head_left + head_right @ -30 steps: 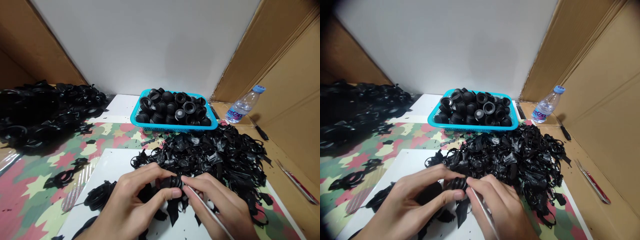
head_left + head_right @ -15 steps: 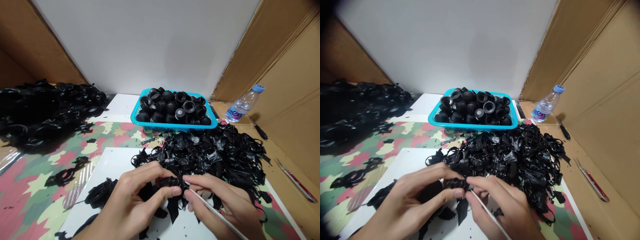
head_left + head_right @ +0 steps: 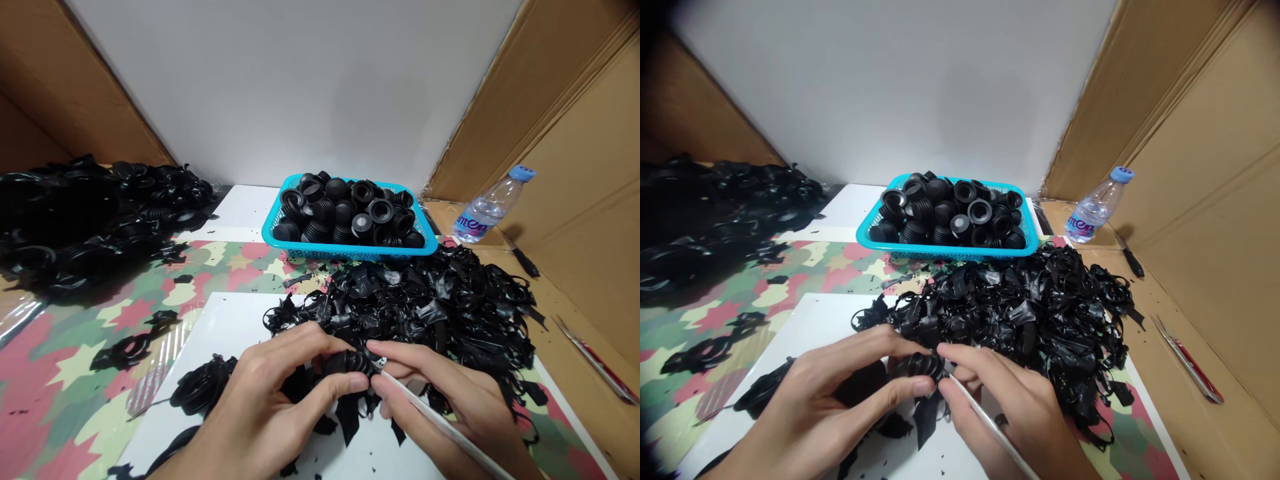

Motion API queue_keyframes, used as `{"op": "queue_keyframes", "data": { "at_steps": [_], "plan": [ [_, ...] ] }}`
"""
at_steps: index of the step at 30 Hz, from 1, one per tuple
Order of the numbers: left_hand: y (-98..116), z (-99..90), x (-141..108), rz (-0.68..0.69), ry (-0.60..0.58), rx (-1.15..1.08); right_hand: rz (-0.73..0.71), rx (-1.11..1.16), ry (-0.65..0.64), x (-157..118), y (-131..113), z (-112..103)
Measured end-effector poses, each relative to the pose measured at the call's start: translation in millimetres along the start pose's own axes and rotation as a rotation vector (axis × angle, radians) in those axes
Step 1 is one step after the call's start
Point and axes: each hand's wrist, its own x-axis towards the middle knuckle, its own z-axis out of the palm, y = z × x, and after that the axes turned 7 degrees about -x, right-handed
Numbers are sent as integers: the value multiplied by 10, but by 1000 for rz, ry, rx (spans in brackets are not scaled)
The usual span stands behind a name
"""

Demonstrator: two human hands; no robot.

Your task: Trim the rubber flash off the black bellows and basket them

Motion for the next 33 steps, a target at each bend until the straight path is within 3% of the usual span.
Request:
{"op": "queue_keyframes", "data": {
  "at_steps": [11, 17, 20, 27, 33],
  "plan": [
    [11, 2, 55, -135, -54, -10, -239, -260, -19, 102, -76, -34],
    [-4, -21, 17, -184, -109, -53, -52, -141, 55, 39, -74, 39],
    [5, -31, 7, -200, -138, -35, -68, -144, 52, 62, -90, 28],
    [-78, 31, -33, -48, -99, -94, -31, -132, 106, 51, -31, 24],
    [-107, 23, -55, -22, -59, -112, 16, -49, 128, 41, -56, -31]
  ]
}}
